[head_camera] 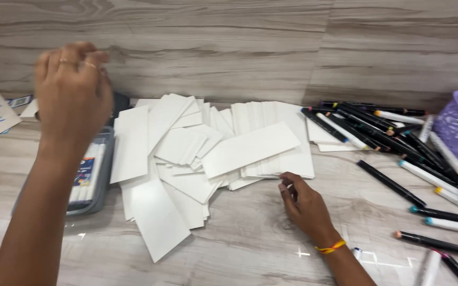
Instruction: The person organizes a collection of dual-tip markers into a black fabric pouch. They pick up markers from a pile on the floor, briefly inspect them, and place them into the pouch one by one. The person also handles a plastic container of markers and a stack of white paper cards during the process.
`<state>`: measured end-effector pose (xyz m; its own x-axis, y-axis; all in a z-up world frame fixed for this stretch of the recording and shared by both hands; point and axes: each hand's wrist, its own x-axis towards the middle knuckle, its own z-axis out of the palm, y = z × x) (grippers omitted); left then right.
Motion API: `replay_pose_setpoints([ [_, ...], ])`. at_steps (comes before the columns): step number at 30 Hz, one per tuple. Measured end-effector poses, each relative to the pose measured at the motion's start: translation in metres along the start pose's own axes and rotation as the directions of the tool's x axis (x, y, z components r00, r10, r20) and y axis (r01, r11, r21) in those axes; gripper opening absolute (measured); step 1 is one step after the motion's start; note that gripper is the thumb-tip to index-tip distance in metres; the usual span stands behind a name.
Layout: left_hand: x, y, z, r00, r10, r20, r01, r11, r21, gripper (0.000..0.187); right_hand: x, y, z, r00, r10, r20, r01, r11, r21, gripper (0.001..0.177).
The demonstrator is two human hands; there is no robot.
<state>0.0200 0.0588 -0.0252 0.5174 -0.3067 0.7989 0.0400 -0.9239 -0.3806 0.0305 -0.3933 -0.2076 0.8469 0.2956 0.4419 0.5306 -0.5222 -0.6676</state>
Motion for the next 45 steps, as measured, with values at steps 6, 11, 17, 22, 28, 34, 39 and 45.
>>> replay_pose_setpoints([
  [6,-0.083,-0.08,0.154,0.658,-0.417,0.627,0.517,0.856,0.027,0.066,0.001,0.002,0.001,0.993,0.106,0.048,-0.105,0.994,-0.028,0.029],
  [11,-0.121,-0.081,0.199,0.364,-0.57,0.737,0.66,0.716,0.228,0.065,0.002,0.004,0.002,0.994,0.101,0.038,-0.1,0.994,-0.041,0.029],
  [17,-0.142,-0.092,0.232,0.248,-0.583,0.774,0.686,0.669,0.285,0.067,0.003,0.0,0.001,0.991,0.119,0.059,-0.118,0.993,-0.03,0.027],
  [22,-0.145,-0.11,0.247,0.267,-0.492,0.829,0.678,0.707,0.201,0.065,0.004,0.0,-0.002,0.979,0.181,0.098,-0.178,0.983,-0.039,0.027],
  [28,-0.159,-0.108,0.215,0.478,-0.629,0.613,0.717,0.683,0.142,0.035,0.003,-0.001,0.001,0.987,0.129,0.094,-0.125,0.991,-0.043,0.026],
  [34,-0.085,-0.11,0.161,0.927,-0.375,0.015,0.367,0.898,-0.241,0.025,0.002,-0.005,0.002,0.987,0.13,0.092,-0.127,0.991,-0.036,0.027],
  [39,0.019,-0.038,0.066,0.973,-0.183,-0.139,0.102,0.885,-0.454,0.033,0.0,-0.001,0.001,0.997,0.074,-0.019,-0.074,0.997,-0.008,0.027],
  [45,0.041,0.104,0.005,0.926,-0.257,-0.277,-0.006,0.724,-0.69,0.032,0.001,0.008,-0.003,0.976,0.162,-0.145,-0.126,0.964,0.232,0.043],
])
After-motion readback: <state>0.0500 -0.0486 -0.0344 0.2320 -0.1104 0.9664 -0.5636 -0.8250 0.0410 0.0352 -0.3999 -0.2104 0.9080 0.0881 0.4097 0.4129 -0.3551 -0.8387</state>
